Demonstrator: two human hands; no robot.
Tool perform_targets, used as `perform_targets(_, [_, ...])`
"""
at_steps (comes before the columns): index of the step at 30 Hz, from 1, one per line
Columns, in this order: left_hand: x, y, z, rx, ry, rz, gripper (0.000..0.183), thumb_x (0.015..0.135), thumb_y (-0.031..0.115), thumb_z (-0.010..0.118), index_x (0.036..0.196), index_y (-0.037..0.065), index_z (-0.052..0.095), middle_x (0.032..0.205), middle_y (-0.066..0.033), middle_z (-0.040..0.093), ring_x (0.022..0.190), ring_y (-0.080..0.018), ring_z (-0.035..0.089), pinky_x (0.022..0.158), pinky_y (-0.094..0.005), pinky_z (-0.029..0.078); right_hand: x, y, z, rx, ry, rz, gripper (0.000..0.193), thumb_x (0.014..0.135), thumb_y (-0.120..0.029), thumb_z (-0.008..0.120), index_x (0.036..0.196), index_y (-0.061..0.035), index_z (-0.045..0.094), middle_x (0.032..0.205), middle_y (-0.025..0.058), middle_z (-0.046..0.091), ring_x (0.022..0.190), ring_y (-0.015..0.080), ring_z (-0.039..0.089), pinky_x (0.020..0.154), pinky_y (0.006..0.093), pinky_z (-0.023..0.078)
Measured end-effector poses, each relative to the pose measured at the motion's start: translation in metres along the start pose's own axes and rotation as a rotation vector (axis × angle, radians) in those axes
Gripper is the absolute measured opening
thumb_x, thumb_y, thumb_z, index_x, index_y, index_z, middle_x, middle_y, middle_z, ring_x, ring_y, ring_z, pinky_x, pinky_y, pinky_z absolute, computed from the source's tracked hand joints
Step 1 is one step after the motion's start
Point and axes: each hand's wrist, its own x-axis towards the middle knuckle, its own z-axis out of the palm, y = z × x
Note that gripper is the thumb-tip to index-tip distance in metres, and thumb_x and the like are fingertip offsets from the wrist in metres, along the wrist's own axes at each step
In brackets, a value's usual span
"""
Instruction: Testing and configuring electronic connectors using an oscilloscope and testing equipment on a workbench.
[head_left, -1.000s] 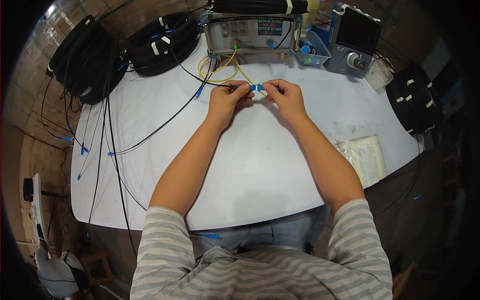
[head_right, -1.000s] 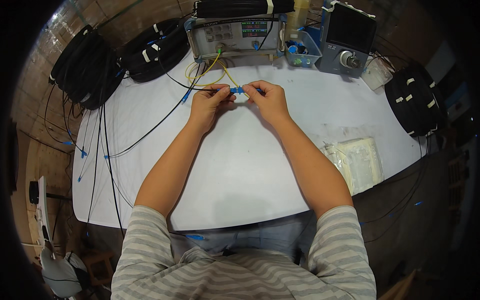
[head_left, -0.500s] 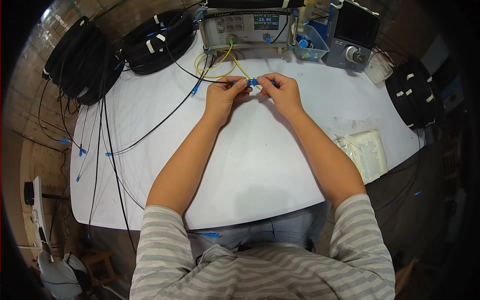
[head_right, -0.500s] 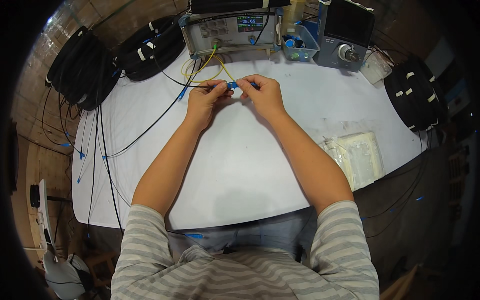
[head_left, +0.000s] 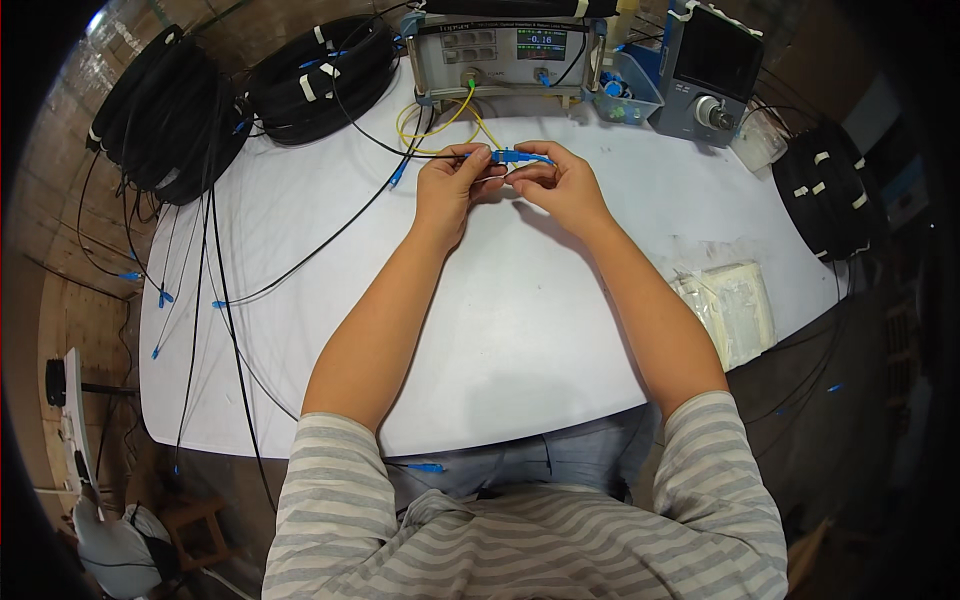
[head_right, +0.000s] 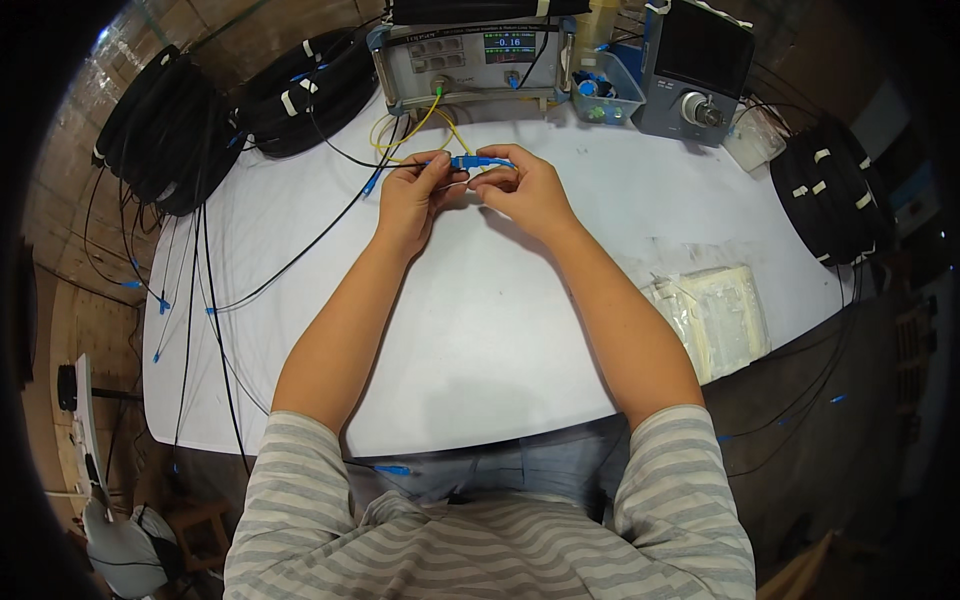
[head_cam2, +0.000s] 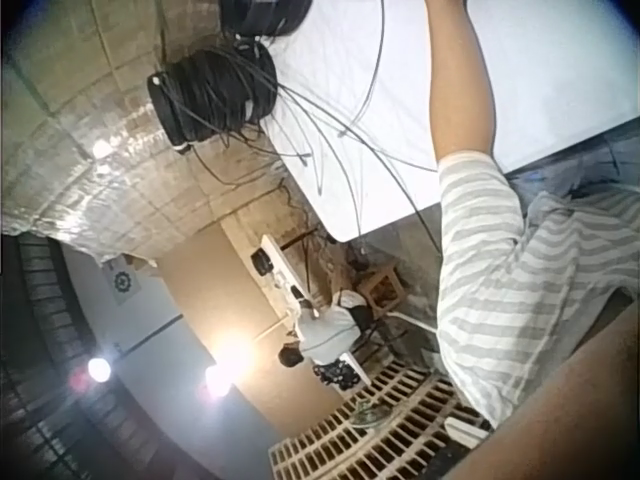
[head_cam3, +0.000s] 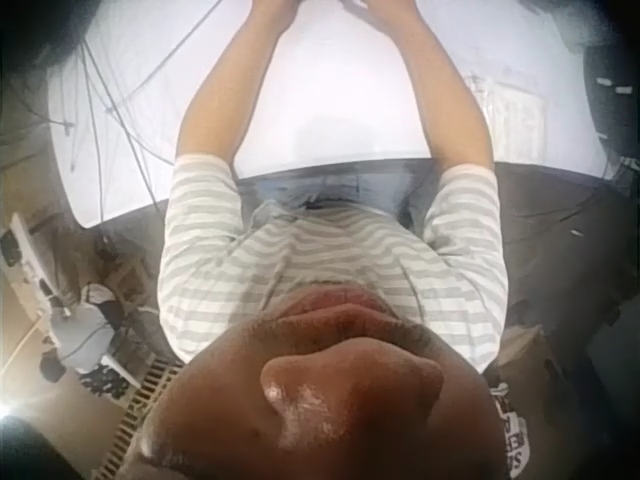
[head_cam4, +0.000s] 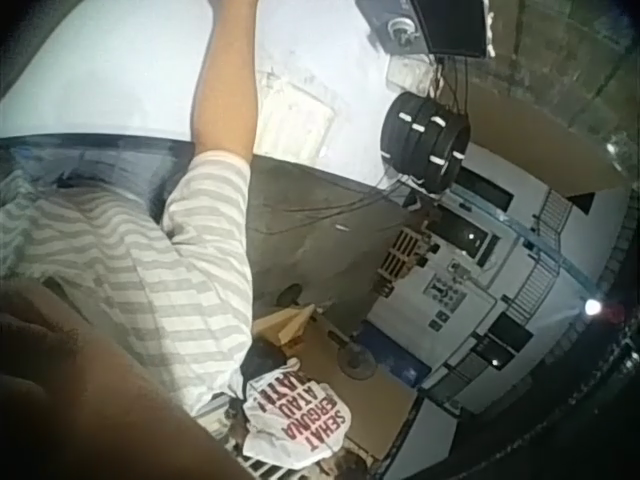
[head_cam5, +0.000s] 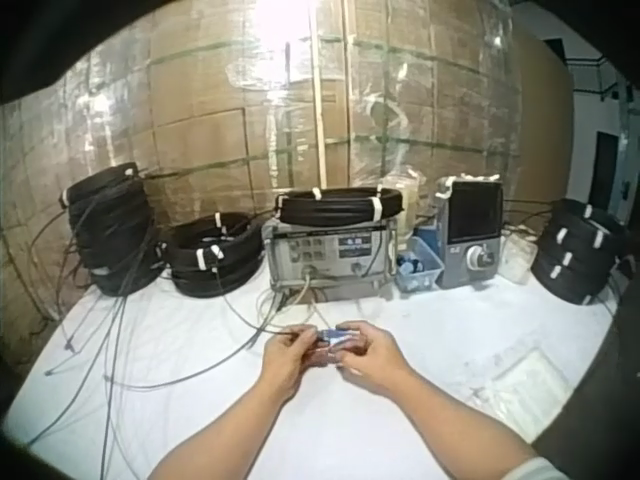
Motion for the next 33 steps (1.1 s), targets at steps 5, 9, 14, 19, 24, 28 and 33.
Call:
perform_targets(5, [0.001,0.0,0.003,0.003,-0.014,0.008,0.027,0.092,0.016,0.066,0.11,-0.002,0.055,0.095,-0.0141,0.066,0.086,-0.0198,0.068,0.07,-0.0274,0.06,0.001,0.0,-0.001,-0.04,0.011,0.022,0.045,0.08,0.0,0.07,0.123,0.0001,0.056,0.089,0.0075,0.073,0.086,0.0113,0.067,0.083,0.0275,0.05])
perform_targets(9, [-0.001,0.001,0.005,0.024,-0.019,0.006,0.027,0.092,0.016,0.065,0.109,-0.002,0.054,0.095,-0.0143,0.066,0.087,-0.0205,0.068,0.07,-0.0282,0.061,0.001,0.001,-0.002,-0.064,0.02,0.025,0.045,0.08,-0.001,0.071,0.122,-0.0007,0.056,0.088,0.0073,0.073,0.085,0.011,0.067,0.082,0.0274,0.05])
perform_targets(14, [-0.002,0.001,0.004,0.034,-0.016,0.026,0.027,0.092,0.016,0.066,0.109,-0.002,0.054,0.096,-0.0144,0.065,0.086,-0.0207,0.068,0.071,-0.0287,0.062,0.002,0.004,0.0,-0.082,0.01,0.014,0.045,0.079,-0.002,0.071,0.122,-0.0019,0.057,0.087,0.0069,0.073,0.082,0.0103,0.066,0.08,0.0268,0.05])
perform_targets(19, [-0.003,0.002,0.008,0.026,-0.01,0.012,0.027,0.092,0.016,0.065,0.108,-0.003,0.054,0.096,-0.0141,0.065,0.088,-0.0208,0.068,0.072,-0.0292,0.062,0.001,0.005,-0.002,-0.12,0.005,-0.028,0.043,0.079,-0.003,0.07,0.121,-0.0023,0.058,0.085,0.0063,0.074,0.08,0.0098,0.066,0.078,0.0262,0.05])
perform_targets(24, [-0.002,0.002,0.005,0.037,-0.021,0.018,0.026,0.093,0.016,0.065,0.108,-0.002,0.054,0.095,-0.0144,0.065,0.088,-0.0212,0.068,0.073,-0.0293,0.062,-0.001,0.002,0.001,-0.173,0.01,-0.06,0.044,0.079,-0.004,0.069,0.121,-0.002,0.057,0.085,0.0058,0.073,0.079,0.0095,0.065,0.077,0.026,0.05])
perform_targets(28, [-0.002,0.001,0.006,0.046,-0.038,0.015,0.025,0.093,0.016,0.064,0.107,-0.002,0.054,0.095,-0.0151,0.066,0.089,-0.0219,0.069,0.074,-0.03,0.062,0.0,0.001,0.002,-0.117,0.029,-0.044,0.045,0.078,-0.003,0.068,0.121,-0.0006,0.055,0.081,0.005,0.072,0.078,0.0091,0.065,0.077,0.0257,0.05])
perform_targets(33, [-0.003,0.001,0.009,0.043,-0.071,0.026,0.025,0.094,0.017,0.064,0.106,-0.003,0.054,0.097,-0.0157,0.066,0.091,-0.0231,0.069,0.077,-0.0322,0.061,0.003,0.01,-0.001,-0.167,0.084,-0.057,0.041,0.074,-0.003,0.069,0.113,0.0008,0.055,0.077,0.0042,0.07,0.073,0.0091,0.064,0.074,0.0259,0.051])
